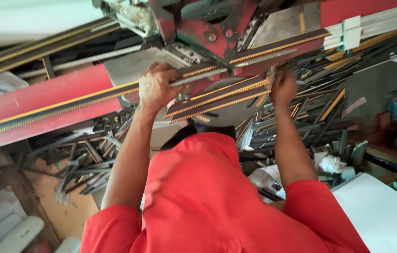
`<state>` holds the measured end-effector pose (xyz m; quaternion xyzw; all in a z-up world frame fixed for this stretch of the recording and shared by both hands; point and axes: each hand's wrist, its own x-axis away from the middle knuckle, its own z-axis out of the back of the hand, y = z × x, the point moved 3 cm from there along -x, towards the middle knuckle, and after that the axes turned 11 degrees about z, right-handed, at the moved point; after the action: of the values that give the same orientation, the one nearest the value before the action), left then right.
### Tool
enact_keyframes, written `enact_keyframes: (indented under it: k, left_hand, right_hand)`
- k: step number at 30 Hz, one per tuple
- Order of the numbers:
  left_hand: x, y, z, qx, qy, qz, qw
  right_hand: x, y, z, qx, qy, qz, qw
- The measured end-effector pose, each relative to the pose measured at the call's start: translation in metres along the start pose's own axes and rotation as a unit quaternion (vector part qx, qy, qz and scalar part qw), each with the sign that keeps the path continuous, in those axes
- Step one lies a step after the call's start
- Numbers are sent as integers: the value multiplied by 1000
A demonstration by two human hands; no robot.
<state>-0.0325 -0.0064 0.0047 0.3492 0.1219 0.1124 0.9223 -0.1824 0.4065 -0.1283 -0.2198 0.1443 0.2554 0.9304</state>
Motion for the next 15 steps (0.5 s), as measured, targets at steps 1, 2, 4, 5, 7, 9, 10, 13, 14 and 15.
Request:
enact_keyframes:
  k: [1,2,4,5,7,9,10,13,14,15]
  left_hand:
    - [3,-1,1,-5,-2,2,1000]
    - [6,-1,0,-11,-4,4,1000]
    - [7,-4,0,-13,0,5,1000]
    - [6,-3,-1,-13,3,-2,1000]
    - [5,-3,-1,-11,0,-7,1000]
    - [6,-1,-2,-6,-2,-13,1000]
    - [7,-1,-2,-6,-1,-12,1000]
    - [10,-4,0,-7,9,-10,1000]
    - [12,-6,0,-7,12,-9,1000]
    - [13,-7,2,-8,15,-6,1000]
  right_hand:
    - [-2,7,2,-24,76,-40,996]
    - [-3,15,4,-48,152,-80,984]
    - [-39,9,20,-16,187,-48,981]
    - [-55,7,32,22,229,-19,973]
    - [-85,11,34,31,196,44,979]
    - [-102,12,40,42,161,106,980]
    - [-105,9,40,130,98,158,974]
    - [-131,-12,50,203,-24,221,954]
    - [-141,-21,53,187,-87,227,952]
    - [-141,0,41,186,-87,230,951]
